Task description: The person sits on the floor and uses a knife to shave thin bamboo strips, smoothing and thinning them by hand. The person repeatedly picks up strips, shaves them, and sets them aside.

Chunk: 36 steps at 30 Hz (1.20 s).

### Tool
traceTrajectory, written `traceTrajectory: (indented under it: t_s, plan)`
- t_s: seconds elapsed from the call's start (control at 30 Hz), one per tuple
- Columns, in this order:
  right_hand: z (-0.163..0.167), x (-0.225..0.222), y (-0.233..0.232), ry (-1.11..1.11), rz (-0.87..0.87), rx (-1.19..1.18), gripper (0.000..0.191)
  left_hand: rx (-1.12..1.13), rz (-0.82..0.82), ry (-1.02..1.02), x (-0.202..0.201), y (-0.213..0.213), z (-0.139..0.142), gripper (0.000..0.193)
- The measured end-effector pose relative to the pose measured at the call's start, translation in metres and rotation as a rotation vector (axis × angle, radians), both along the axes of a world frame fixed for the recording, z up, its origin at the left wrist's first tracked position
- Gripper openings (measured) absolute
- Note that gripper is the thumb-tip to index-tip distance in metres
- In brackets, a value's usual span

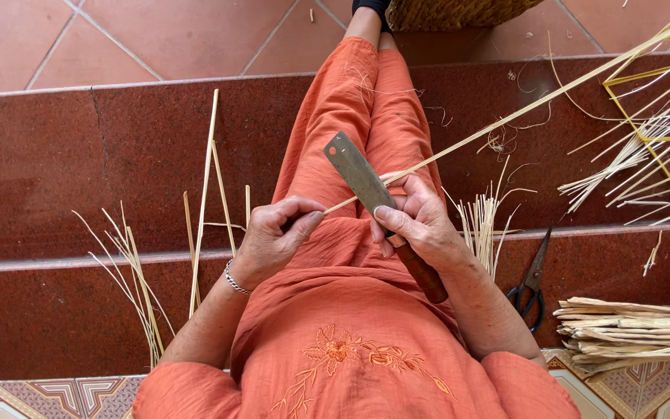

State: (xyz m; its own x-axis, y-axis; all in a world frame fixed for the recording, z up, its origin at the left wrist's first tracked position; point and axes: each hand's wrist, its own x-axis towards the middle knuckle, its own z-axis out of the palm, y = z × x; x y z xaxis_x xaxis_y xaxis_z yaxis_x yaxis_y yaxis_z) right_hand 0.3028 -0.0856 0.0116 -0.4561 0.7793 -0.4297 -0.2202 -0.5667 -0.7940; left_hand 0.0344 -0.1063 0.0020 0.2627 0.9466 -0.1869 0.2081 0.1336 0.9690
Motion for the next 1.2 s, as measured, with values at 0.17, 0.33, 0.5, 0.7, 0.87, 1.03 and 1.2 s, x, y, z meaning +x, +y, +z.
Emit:
traceTrajectory:
  t_s: [0.17,0.33,0.5,0.7,0.87,1.03,1.2]
  plan:
    - [0.000,0.002,0.001,0.022,-0.022,0.064,0.033,-0.006,0.002,-0.012,-0.009,-0.004,-0.001,0.011]
    - [-0.004,0.004,0.001,0.001,-0.035,0.098,0.031,0.002,0.001,0.018,-0.014,-0.006,-0.004,0.010]
    - [-0.006,0.004,0.002,0.014,-0.046,0.103,0.029,0.050,-0.012,0.033,-0.019,-0.009,-0.001,0.011]
    - [-0.006,0.005,0.006,-0.104,-0.134,0.101,0.023,0.005,0.003,0.078,-0.024,-0.014,0.000,0.012]
    - [-0.006,0.009,0.010,-0.083,-0.137,0.144,0.022,-0.018,0.002,0.041,-0.030,-0.017,-0.003,0.012]
    - [-0.004,0.013,0.015,-0.096,-0.187,0.149,0.021,-0.051,0.002,0.060,-0.039,-0.021,-0.005,0.012]
    - [0.001,0.024,0.022,-0.063,-0.247,0.177,0.024,-0.046,0.019,0.058,-0.056,-0.025,-0.008,0.013]
